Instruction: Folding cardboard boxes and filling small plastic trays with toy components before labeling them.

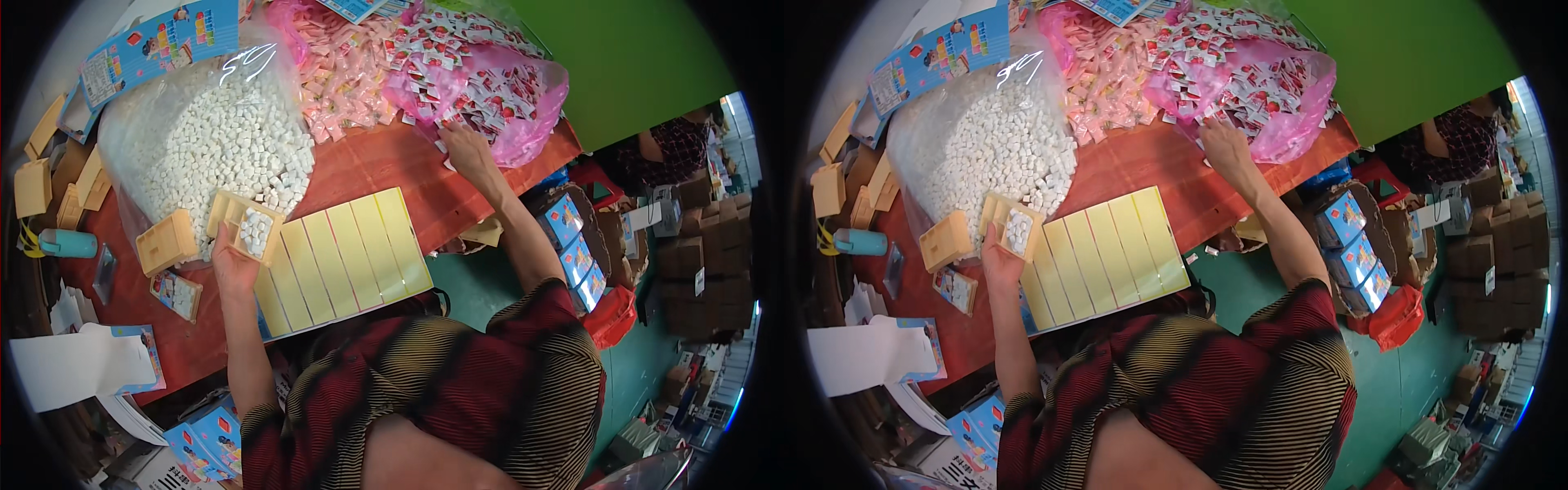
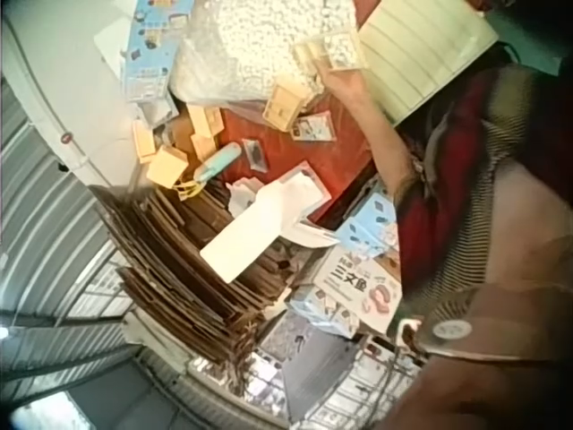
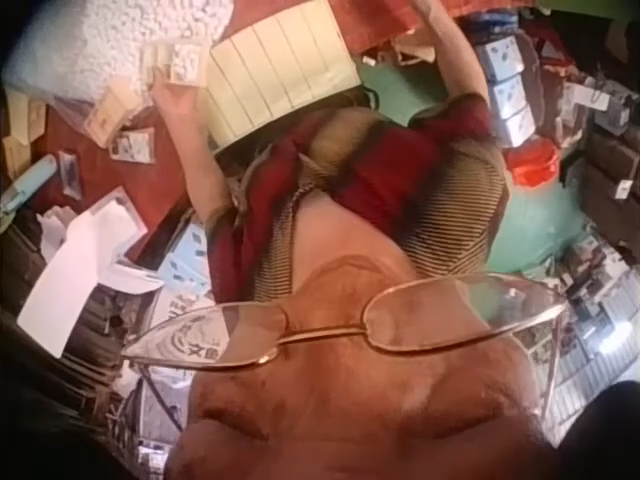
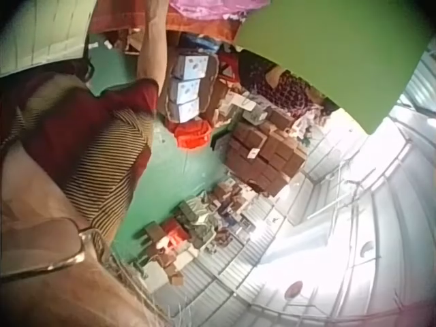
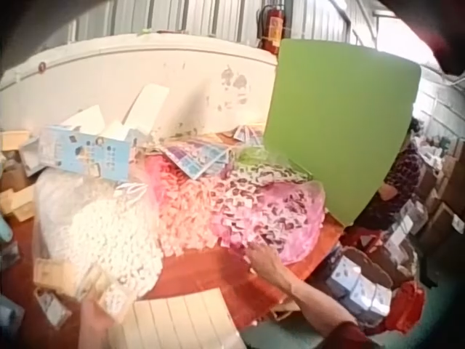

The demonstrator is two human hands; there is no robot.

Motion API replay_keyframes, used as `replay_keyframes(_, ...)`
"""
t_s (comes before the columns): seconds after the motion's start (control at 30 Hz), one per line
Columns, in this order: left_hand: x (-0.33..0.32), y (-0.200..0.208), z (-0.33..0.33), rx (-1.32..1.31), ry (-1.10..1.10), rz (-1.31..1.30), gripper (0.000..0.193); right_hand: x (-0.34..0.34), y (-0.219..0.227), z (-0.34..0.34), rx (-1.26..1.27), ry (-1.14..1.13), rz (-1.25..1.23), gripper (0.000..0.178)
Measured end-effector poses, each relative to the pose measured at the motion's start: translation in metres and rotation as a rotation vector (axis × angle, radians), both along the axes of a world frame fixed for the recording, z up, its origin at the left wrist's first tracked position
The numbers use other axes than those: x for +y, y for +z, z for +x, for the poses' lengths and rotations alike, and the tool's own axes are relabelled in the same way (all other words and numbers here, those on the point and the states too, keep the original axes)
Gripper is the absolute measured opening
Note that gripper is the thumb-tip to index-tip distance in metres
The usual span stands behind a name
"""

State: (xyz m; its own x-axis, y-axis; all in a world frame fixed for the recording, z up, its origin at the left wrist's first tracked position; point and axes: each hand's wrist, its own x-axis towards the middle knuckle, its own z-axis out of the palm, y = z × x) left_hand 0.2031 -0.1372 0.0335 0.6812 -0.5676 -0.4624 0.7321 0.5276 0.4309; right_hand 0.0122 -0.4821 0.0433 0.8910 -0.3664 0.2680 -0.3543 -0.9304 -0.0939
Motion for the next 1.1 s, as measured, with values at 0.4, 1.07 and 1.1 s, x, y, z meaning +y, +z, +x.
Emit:
replay_keyframes(0.4, -0.001, 0.006, -0.010, -0.020, 0.006, 0.039, 0.044, -0.012, 0.009, 0.028, -0.024, 0.223, -0.171, 0.009)
replay_keyframes(1.07, 0.001, 0.002, -0.011, -0.038, -0.031, -0.028, 0.042, 0.036, -0.006, 0.066, 0.023, 0.355, 0.358, 0.024)
replay_keyframes(1.1, 0.001, 0.002, -0.011, -0.037, -0.018, -0.006, 0.042, 0.034, -0.001, 0.064, 0.002, 0.212, 0.353, 0.023)
